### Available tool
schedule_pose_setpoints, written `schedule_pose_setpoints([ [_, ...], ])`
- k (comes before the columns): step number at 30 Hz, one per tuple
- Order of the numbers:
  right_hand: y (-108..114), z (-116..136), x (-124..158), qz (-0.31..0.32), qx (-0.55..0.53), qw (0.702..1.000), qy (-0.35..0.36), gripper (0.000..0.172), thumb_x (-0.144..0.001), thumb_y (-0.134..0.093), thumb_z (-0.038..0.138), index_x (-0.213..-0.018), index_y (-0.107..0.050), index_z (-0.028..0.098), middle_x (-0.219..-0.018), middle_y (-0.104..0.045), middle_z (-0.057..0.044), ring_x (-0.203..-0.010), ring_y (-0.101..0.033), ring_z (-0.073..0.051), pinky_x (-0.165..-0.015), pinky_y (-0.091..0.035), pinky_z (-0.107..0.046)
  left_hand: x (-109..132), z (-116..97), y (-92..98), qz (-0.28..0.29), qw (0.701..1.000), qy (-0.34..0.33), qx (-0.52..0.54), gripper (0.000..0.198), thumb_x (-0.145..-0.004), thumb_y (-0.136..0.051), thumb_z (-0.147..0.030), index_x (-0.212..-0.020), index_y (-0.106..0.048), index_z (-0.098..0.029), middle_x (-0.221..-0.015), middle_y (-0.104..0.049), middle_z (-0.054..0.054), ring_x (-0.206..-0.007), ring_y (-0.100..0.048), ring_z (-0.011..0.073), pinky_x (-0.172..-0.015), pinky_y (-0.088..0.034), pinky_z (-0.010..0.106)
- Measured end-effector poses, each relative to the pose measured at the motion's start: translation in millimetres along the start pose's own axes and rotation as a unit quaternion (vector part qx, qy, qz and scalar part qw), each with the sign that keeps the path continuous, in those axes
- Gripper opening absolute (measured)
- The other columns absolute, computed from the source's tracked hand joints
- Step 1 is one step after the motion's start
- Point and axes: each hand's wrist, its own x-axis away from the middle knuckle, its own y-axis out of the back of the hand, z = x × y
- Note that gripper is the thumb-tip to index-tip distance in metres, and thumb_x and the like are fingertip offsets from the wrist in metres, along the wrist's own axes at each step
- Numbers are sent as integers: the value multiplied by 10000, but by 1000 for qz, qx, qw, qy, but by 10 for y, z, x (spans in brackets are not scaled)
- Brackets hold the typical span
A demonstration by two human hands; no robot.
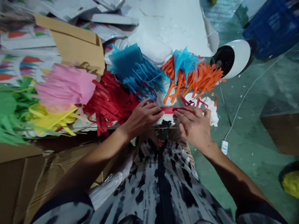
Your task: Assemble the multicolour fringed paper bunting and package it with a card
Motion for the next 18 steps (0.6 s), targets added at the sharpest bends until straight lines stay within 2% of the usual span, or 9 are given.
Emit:
schedule_pose_setpoints([
  [4, -136, 23, -139, 15, -4, 1000, 0, 306, -1044, -522, 270, -1257, -741, 255, -1259, -787, -38, -1194, -601, -305, -1000, -292, -529, 100, 159, 11, -7, 1000, 10, 7, 312, -958, -567, -116, -1129, -769, -282, -1176, -798, 1, -1158, -692, 208, -1237, -378, 543],
  [7, -149, -51, -166, 12, -13, 1000, 1, 263, -1053, -544, 278, -1200, -762, 273, -1224, -801, -22, -1190, -610, -299, -994, -295, -516, 221, 294, 122, -43, 998, 49, -10, 252, -932, -569, -157, -931, -788, -282, -995, -820, -31, -1132, -692, 220, -1264, -310, 608],
  [9, -142, -87, -175, 12, -19, 1000, 7, 242, -1049, -563, 262, -1185, -761, 286, -1211, -804, -14, -1199, -613, -294, -990, -297, -503, 243, 293, 226, -73, 994, 79, -35, 213, -894, -590, -182, -842, -776, -274, -936, -814, -28, -1121, -683, 242, -1271, -274, 646],
  [11, -142, -105, -188, 13, -21, 1000, 17, 237, -1049, -564, 239, -1175, -760, 285, -1195, -805, -18, -1207, -615, -290, -993, -290, -494, 189, 201, 298, -92, 990, 96, -44, 190, -880, -606, -193, -878, -779, -271, -970, -809, -12, -1123, -673, 252, -1258, -304, 633],
  [13, -149, -112, -201, 10, -19, 999, 25, 243, -1059, -542, 230, -1154, -761, 275, -1169, -808, -24, -1203, -618, -286, -999, -282, -489, 74, 58, 291, -85, 993, 83, -26, 223, -907, -610, -191, -1019, -782, -276, -1051, -802, 10, -1137, -663, 250, -1195, -402, 573],
  [16, -162, -121, -211, 7, -15, 1000, 24, 254, -1078, -501, 249, -1131, -750, 262, -1163, -804, -32, -1189, -624, -271, -1011, -282, -484, -125, -113, 119, -53, 998, 34, 3, 266, -978, -585, -188, -1189, -739, -238, -1143, -780, 61, -1150, -643, 248, -1032, -507, 465],
  [18, -170, -118, -215, -3, -14, 1000, 15, 249, -1084, -492, 276, -1107, -738, 247, -1160, -800, -41, -1181, -628, -264, -1012, -289, -482, -222, -151, -38, -35, 999, 20, 0, 233, -1017, -552, -194, -1170, -728, -187, -1122, -766, 91, -1077, -643, 243, -935, -523, 417],
])
